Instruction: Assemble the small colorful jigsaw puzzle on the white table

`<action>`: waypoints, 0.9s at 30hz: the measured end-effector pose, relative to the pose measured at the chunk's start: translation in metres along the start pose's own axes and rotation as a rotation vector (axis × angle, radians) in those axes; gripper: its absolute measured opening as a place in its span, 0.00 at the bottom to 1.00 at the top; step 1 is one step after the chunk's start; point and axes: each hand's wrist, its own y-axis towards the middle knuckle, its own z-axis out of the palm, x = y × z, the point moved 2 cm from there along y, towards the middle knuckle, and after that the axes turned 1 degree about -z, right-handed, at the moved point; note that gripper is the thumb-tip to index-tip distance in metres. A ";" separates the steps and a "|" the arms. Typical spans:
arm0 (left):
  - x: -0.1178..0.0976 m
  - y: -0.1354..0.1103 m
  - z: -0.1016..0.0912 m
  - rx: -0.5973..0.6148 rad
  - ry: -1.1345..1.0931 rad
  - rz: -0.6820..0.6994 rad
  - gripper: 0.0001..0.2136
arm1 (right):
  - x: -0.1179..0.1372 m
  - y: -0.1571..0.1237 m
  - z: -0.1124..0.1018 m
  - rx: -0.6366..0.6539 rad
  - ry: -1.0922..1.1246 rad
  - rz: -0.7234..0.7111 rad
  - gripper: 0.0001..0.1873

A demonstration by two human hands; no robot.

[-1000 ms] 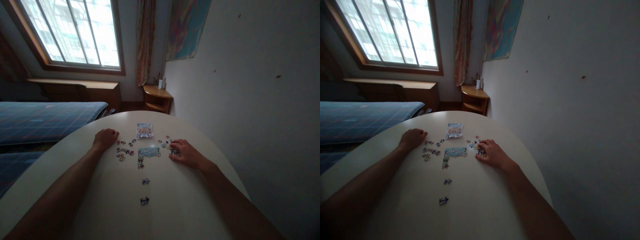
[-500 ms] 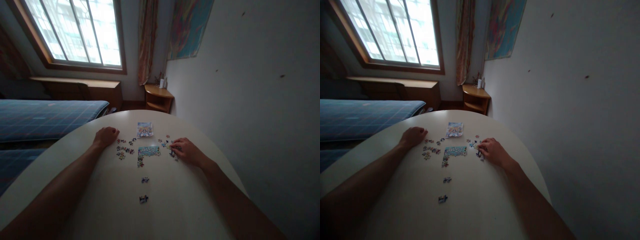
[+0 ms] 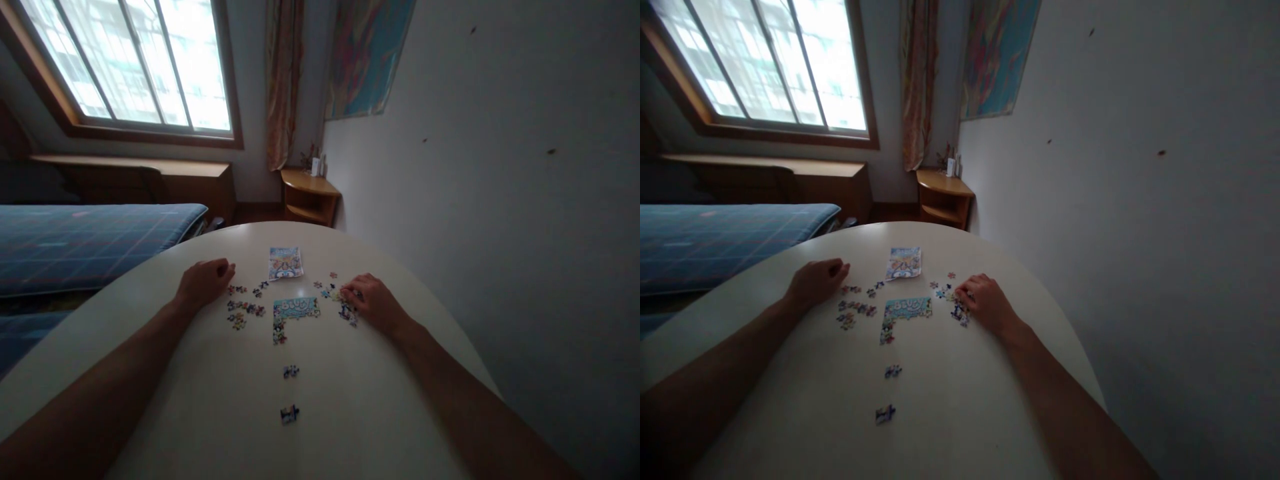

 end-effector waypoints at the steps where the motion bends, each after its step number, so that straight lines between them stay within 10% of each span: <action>1: -0.004 0.000 -0.001 -0.018 -0.013 0.004 0.19 | -0.001 0.000 0.000 -0.025 0.014 0.013 0.12; 5: -0.028 -0.005 -0.006 -0.091 -0.085 0.083 0.15 | -0.005 0.000 0.000 -0.130 0.112 0.048 0.09; 9: -0.063 -0.025 -0.017 -0.217 -0.301 0.457 0.10 | -0.002 -0.002 0.003 -0.142 0.256 -0.049 0.09; 17: -0.113 -0.073 -0.024 -0.023 -0.469 0.998 0.10 | 0.008 -0.004 0.001 -0.002 0.303 -0.252 0.05; 27: -0.110 -0.075 -0.020 0.138 -0.492 1.100 0.08 | 0.007 -0.018 -0.030 0.346 0.288 0.011 0.08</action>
